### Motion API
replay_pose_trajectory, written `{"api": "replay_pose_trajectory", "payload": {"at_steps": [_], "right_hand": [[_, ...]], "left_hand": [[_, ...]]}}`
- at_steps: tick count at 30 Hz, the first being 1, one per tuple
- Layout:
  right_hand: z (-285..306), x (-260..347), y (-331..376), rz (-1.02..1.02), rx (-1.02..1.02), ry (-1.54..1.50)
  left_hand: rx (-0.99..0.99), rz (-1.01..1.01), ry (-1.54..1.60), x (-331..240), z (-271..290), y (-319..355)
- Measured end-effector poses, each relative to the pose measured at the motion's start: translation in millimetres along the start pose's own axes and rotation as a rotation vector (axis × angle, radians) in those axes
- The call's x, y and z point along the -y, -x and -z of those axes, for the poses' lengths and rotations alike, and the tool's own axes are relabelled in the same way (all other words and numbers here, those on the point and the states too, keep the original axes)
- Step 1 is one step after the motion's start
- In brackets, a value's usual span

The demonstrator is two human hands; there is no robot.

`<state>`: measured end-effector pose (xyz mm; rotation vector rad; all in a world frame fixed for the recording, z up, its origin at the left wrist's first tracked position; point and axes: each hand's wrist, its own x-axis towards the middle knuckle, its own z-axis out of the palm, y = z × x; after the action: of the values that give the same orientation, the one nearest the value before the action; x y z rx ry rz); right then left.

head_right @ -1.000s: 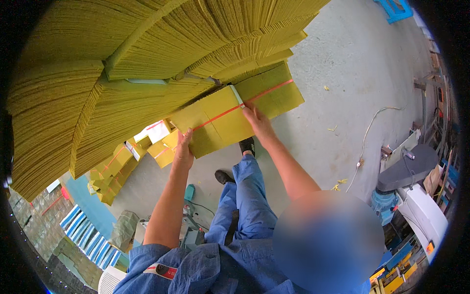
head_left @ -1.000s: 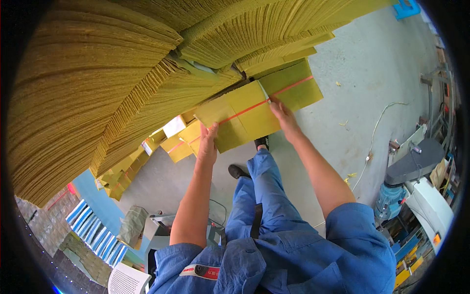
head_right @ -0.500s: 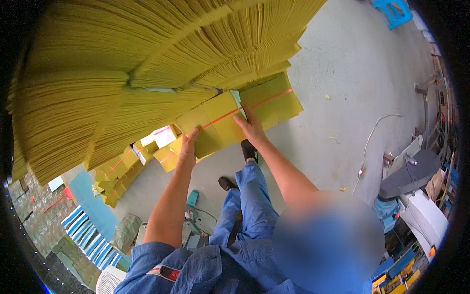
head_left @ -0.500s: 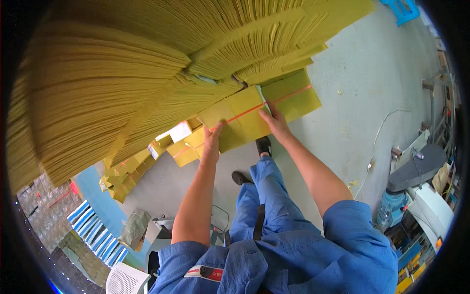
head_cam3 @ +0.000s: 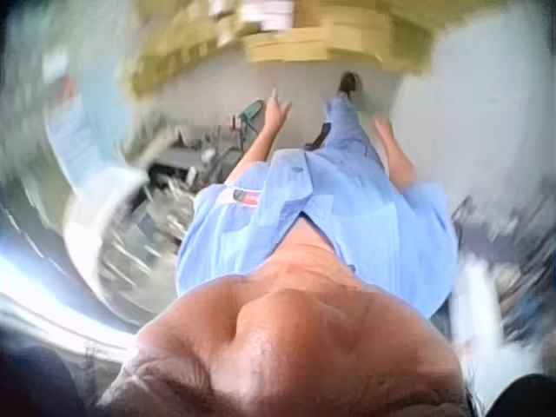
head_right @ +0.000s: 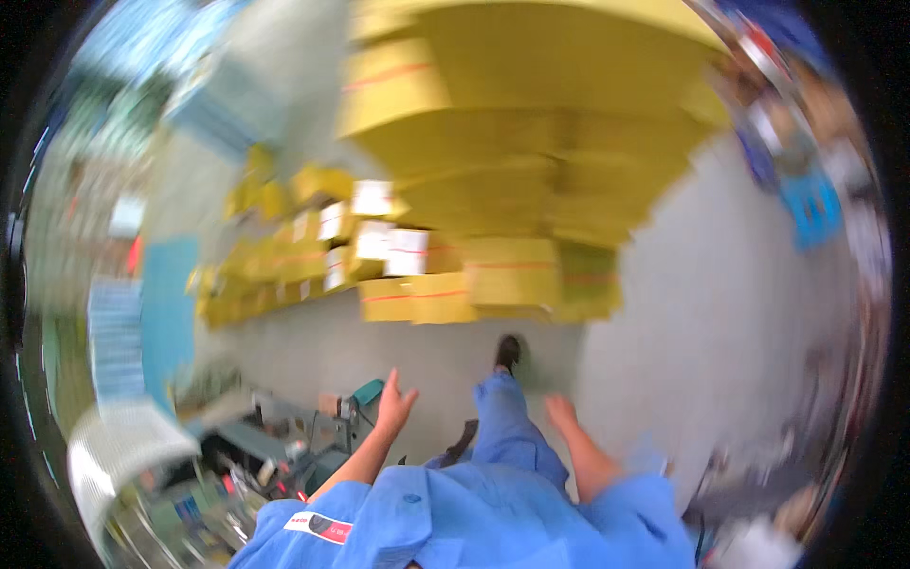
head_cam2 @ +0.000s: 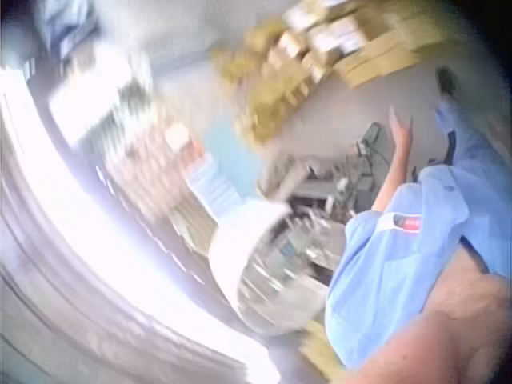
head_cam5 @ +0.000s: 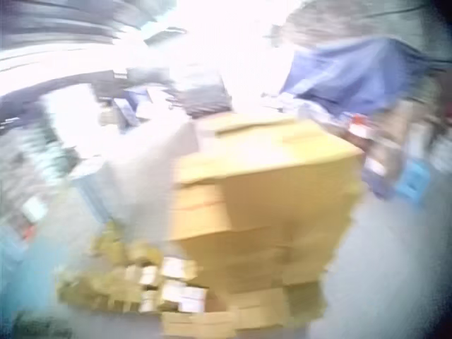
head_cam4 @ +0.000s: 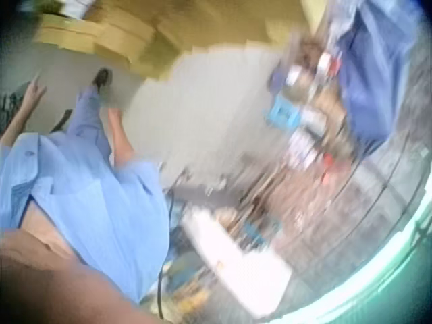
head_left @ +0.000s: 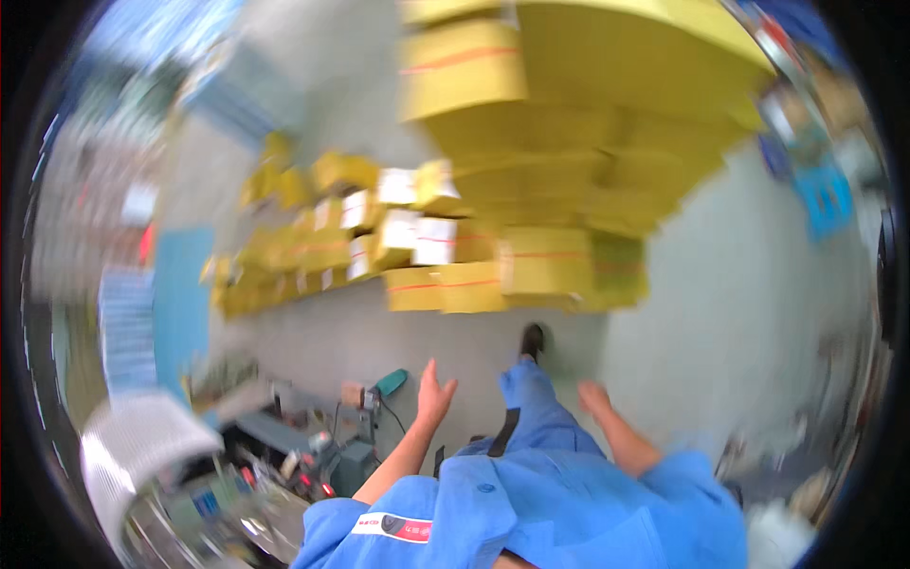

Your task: The recorder is counting, stacking, and bundling stacks of yellow paper products using a binding machine.

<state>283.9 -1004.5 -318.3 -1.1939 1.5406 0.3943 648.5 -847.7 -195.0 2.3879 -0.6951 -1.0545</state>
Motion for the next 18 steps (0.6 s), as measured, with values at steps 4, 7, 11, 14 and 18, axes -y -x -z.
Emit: {"api": "replay_pose_trajectory", "payload": {"at_steps": [4,7,11,14,18], "right_hand": [[-37.3,14.4,11.9,0.111,0.247,0.468],[-108.2,57.7,12.2,0.251,0.341,0.504],[-209.8,94.6,52.0,0.398,0.461,0.661],[-300.6,106.3,107.9,0.489,0.571,0.821],[-416.7,101.1,185.7,0.595,0.761,1.044]], "left_hand": [[-0.281,0.279,0.248,110.9,23.7,128.6],[-0.643,0.471,0.394,190.7,20.2,244.8],[-0.938,0.784,0.601,276.5,-25.7,404.5],[-1.114,1.049,0.717,321.8,-78.0,523.1],[-1.379,1.358,1.003,335.3,-158.1,625.1]]}}
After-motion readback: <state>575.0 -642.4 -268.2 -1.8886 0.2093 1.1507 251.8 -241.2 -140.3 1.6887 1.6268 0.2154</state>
